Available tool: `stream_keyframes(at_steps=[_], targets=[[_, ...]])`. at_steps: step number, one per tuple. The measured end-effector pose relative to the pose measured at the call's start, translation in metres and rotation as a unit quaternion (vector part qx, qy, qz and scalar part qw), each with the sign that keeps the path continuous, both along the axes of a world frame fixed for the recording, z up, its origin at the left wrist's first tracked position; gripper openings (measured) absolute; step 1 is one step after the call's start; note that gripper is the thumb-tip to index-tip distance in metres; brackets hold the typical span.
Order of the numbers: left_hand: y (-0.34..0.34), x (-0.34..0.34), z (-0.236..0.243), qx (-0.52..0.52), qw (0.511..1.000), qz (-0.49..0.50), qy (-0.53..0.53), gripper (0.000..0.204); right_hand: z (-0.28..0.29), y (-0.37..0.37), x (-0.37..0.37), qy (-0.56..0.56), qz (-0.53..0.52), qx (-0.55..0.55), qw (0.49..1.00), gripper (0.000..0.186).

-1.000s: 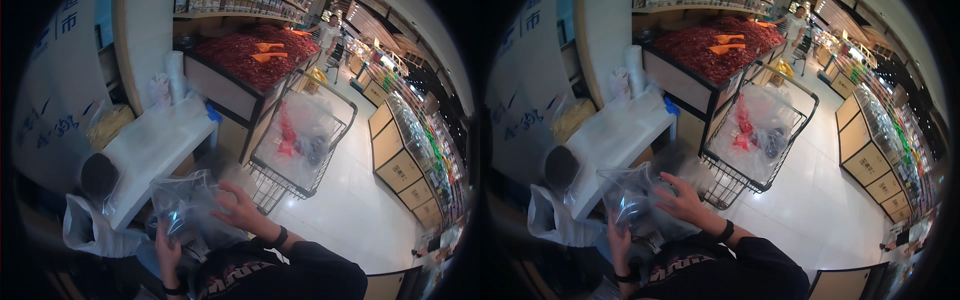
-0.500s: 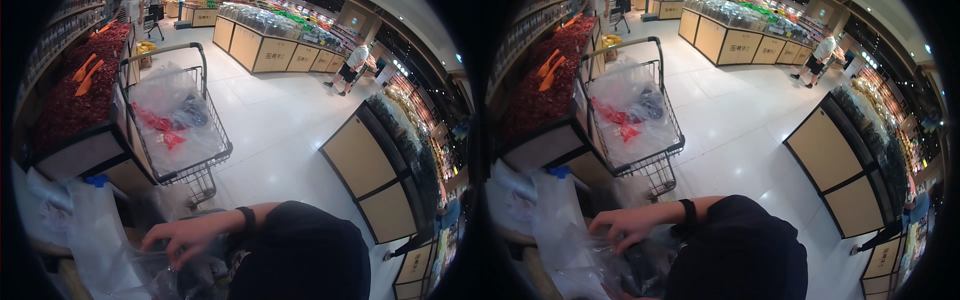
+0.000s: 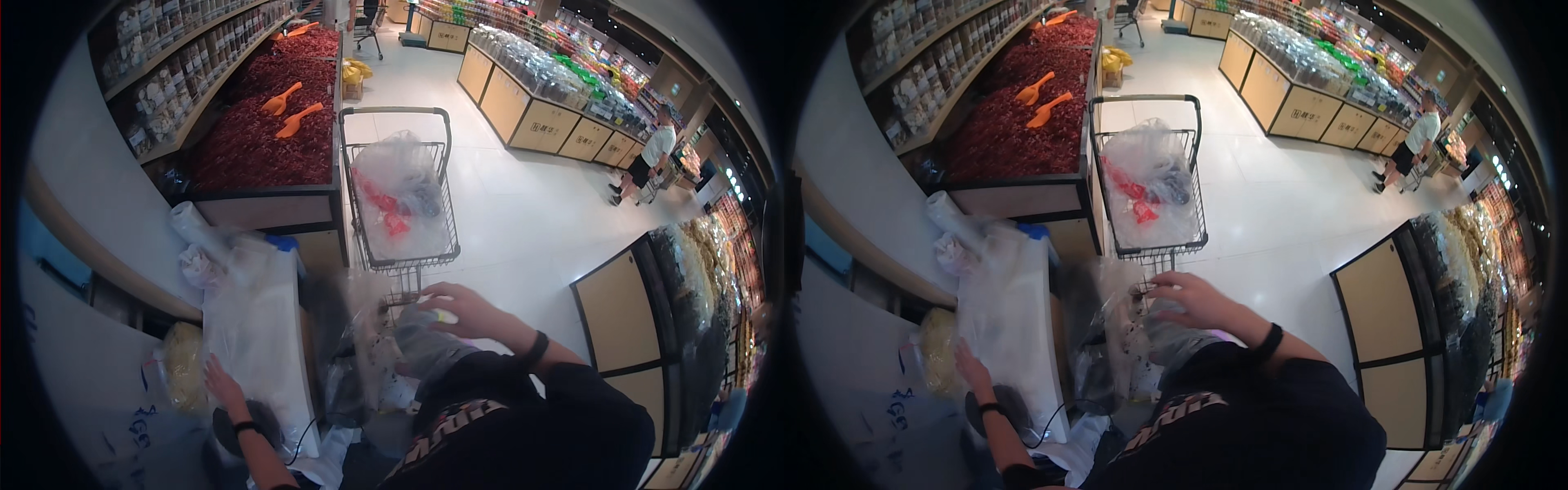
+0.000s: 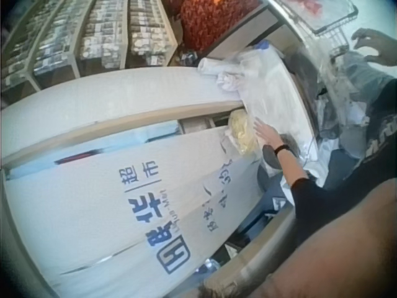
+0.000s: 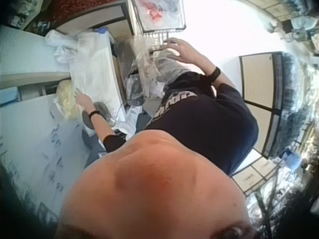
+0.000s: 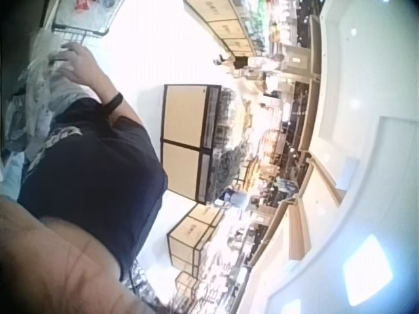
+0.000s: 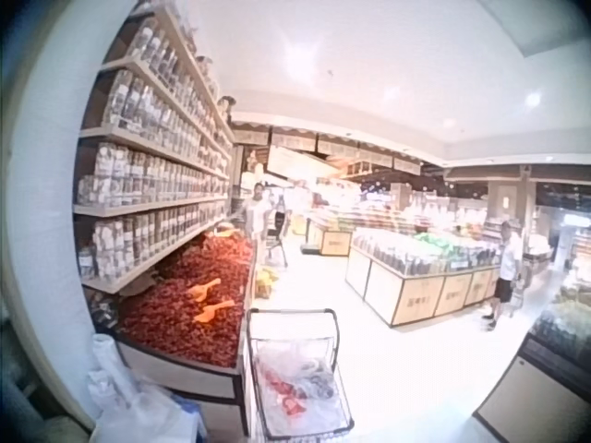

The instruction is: Weighing a product in a plastic bag and sealing it with a machine in a supermarket.

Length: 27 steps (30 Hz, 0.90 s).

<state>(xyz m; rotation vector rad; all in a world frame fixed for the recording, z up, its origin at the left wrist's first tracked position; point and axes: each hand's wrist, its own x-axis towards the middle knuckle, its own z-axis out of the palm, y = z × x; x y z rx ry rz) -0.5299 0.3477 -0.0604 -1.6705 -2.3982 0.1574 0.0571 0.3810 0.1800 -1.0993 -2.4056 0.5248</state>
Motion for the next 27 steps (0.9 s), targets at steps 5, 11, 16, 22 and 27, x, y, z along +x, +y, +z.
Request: stream_keyframes(at_steps=[5, 11, 16, 22, 27], targets=[[0.027, 0.023, 0.015, -0.13, 0.967, 0.092, -0.198, 0.118, -0.079, -0.022, 0.116, -0.039, -0.152, -0.142, 0.977, 0.029], [0.022, 0.021, -0.013, -0.098, 0.987, 0.099, -0.079, 0.12, -0.22, -0.02, 0.304, -0.084, -0.27, -0.255, 0.925, 0.017], [0.02, 0.214, -0.04, -0.006, 0.993, 0.088, -0.075, 0.106, -0.293, 0.05, 0.483, -0.141, -0.293, -0.352, 0.878, 0.06], [0.167, 0.627, -0.015, -0.145, 0.954, 0.006, -0.263, 0.099, -0.329, 0.066, 0.649, -0.074, -0.191, -0.608, 0.767, 0.07], [0.265, 0.828, -0.02, -0.283, 0.871, -0.031, -0.401, 0.094, -0.271, 0.015, 0.74, -0.086, -0.204, -0.891, 0.397, 0.095]])
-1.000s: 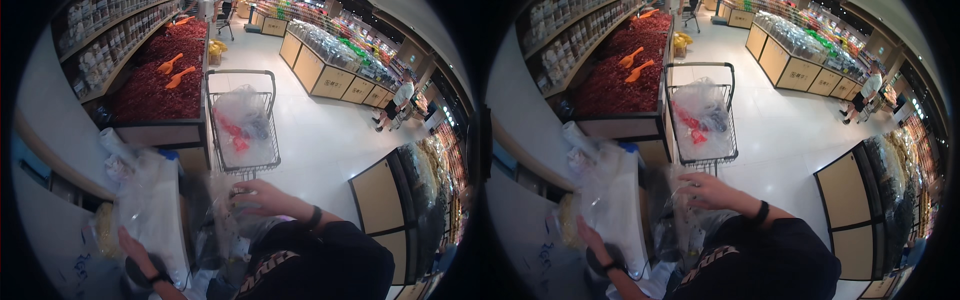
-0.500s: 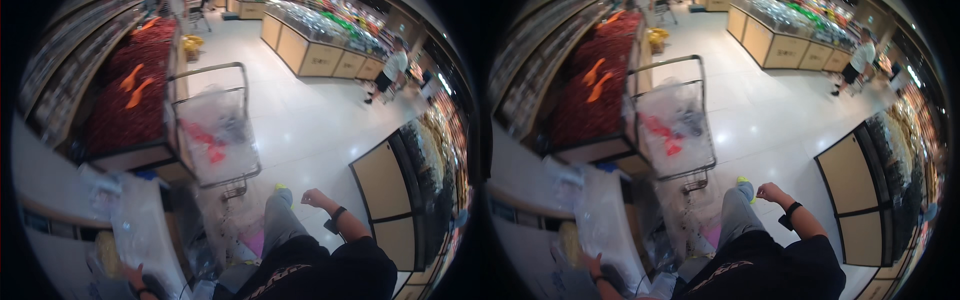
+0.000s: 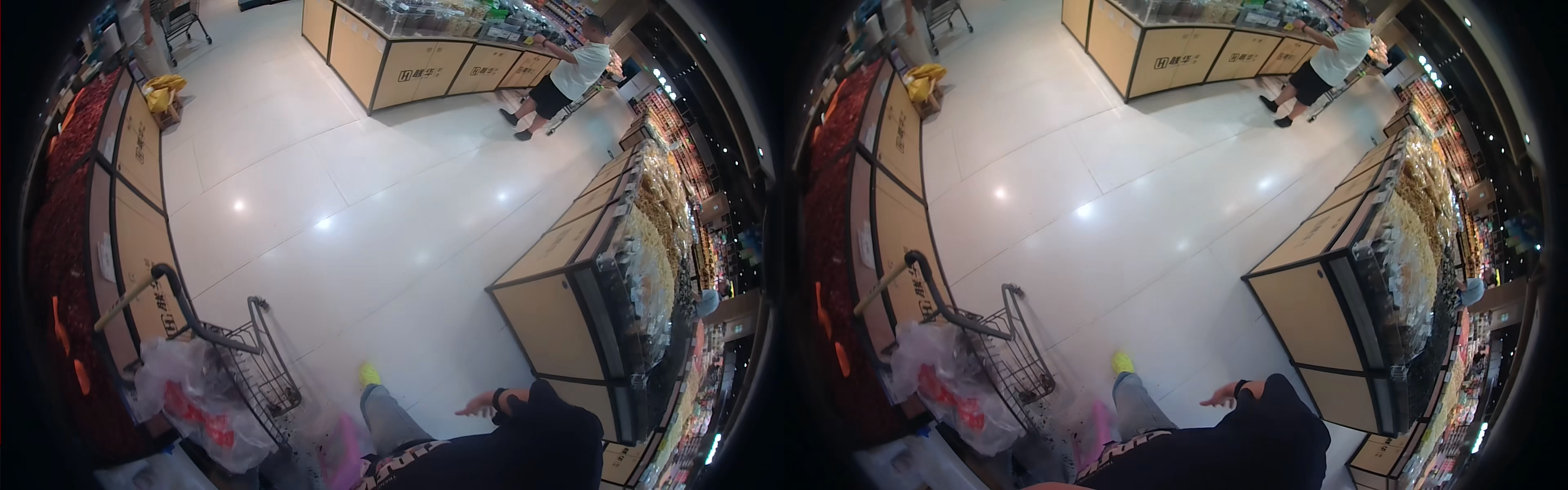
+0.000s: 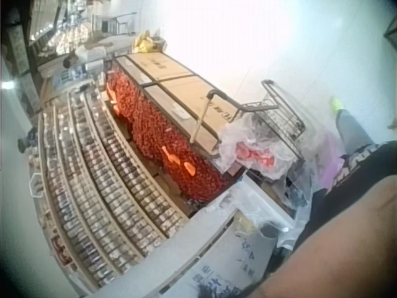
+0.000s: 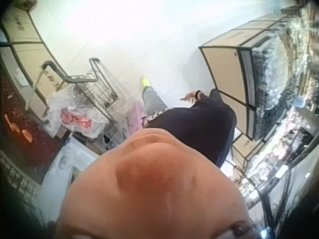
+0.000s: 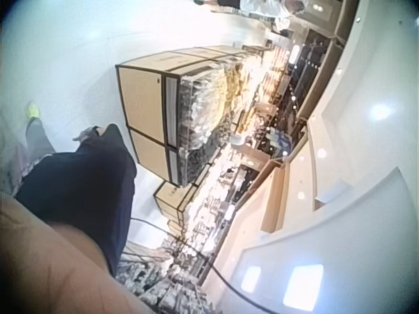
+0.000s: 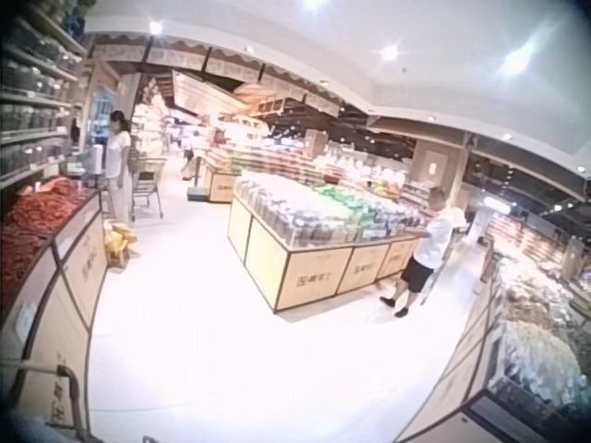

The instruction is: Weighing a product in a plastic bag and sealing it with a machine in a supermarket.

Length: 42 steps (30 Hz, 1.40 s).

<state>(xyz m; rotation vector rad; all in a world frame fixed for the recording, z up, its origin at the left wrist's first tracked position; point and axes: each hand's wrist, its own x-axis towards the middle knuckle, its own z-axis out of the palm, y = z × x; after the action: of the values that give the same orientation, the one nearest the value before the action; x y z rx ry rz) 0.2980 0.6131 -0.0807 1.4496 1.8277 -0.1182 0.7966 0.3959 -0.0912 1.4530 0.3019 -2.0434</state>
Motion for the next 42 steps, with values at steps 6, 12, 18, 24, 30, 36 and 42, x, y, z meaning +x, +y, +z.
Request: stream_keyframes(at_steps=[6, 12, 18, 24, 30, 36, 42], targets=[[0.087, 0.08, 0.018, -0.132, 0.989, -0.001, -0.065, 0.088, 0.113, 0.039, 0.131, -0.087, -0.075, -0.022, 0.993, 0.091], [0.17, 0.113, 0.003, -0.196, 0.975, 0.053, -0.087, 0.082, 0.068, 0.281, 0.239, -0.19, -0.069, 0.212, 0.956, 0.087], [0.212, 0.12, -0.025, -0.274, 0.948, 0.126, -0.103, 0.078, 0.05, 0.562, 0.233, -0.156, -0.018, 0.4, 0.903, 0.083], [0.319, 0.162, -0.033, -0.39, 0.901, 0.108, -0.154, 0.073, 0.052, 0.795, 0.216, -0.106, -0.019, 0.456, 0.884, 0.079], [0.497, 0.183, -0.024, -0.445, 0.874, 0.09, -0.175, 0.07, 0.033, 0.98, 0.229, -0.142, -0.033, 0.392, 0.908, 0.076], [0.777, 0.201, -0.006, -0.434, 0.888, 0.063, -0.14, 0.068, 0.056, 1.142, 0.269, -0.168, -0.084, 0.313, 0.931, 0.072], [1.062, 0.235, -0.05, -0.321, 0.946, -0.016, -0.045, 0.068, 0.029, 1.358, 0.312, -0.167, -0.087, 0.286, 0.94, 0.069]])
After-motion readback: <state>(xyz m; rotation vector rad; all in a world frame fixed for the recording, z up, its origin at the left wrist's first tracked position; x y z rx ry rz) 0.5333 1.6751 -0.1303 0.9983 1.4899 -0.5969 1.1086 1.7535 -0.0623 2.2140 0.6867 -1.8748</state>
